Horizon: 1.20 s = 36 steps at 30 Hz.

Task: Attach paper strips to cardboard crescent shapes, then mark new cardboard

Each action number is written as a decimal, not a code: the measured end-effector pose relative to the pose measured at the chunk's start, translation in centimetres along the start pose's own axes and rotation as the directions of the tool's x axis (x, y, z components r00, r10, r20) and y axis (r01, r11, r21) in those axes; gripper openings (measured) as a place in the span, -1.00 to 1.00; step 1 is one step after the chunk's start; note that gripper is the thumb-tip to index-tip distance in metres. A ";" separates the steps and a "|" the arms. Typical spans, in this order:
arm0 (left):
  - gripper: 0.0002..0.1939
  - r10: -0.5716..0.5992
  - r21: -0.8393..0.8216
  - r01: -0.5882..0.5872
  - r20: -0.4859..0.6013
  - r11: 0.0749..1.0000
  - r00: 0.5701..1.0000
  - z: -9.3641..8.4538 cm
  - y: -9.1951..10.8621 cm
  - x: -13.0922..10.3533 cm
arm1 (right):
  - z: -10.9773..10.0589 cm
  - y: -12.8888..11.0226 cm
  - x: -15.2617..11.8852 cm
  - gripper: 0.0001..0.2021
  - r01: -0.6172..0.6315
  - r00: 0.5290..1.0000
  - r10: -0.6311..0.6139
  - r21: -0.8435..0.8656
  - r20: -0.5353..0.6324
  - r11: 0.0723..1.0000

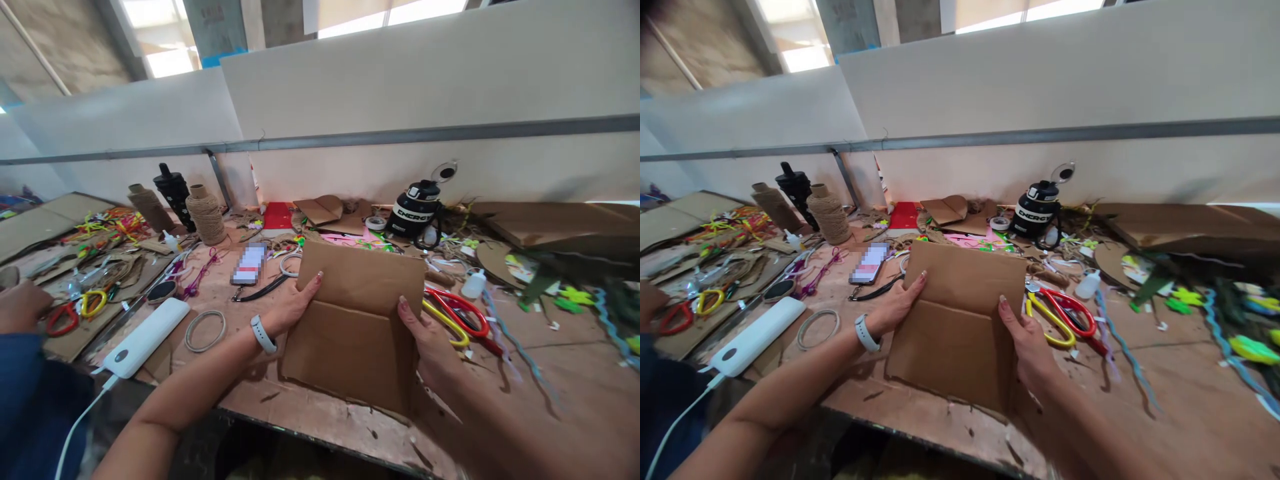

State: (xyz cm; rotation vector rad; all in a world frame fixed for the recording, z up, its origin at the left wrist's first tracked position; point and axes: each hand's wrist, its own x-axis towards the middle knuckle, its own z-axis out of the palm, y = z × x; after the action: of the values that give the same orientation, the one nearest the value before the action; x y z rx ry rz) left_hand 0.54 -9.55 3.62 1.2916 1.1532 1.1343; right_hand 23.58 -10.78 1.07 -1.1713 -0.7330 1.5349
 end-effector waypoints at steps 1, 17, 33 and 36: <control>-0.39 0.001 0.014 -0.001 0.002 1.000 1.000 0.0 0.0 0.0 | 0.0 0.0 0.0 -0.64 -0.003 1.000 0.003 -0.007 -0.006 1.000; -0.38 -0.121 -0.140 0.127 0.048 0.982 0.992 -0.1 -1.6 1.1 | 0.4 0.3 -0.6 -0.61 -0.036 0.999 0.035 -0.011 -0.015 0.999; -0.39 -0.176 -0.270 0.201 0.115 0.941 0.978 0.5 -2.2 0.4 | 0.3 0.3 -0.1 -0.62 -0.303 0.952 0.305 0.062 -0.019 0.951; -0.41 -0.162 -0.234 0.182 0.102 0.955 0.982 0.2 -2.5 0.7 | 0.3 0.5 -0.2 -0.62 -0.290 0.957 0.291 0.080 0.000 0.954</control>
State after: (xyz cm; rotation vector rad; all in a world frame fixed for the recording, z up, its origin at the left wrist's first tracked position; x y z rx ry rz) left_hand 0.75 -8.87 1.09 1.0201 1.0110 1.0474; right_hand 23.15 -11.08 0.77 -1.2692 -0.5009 1.7811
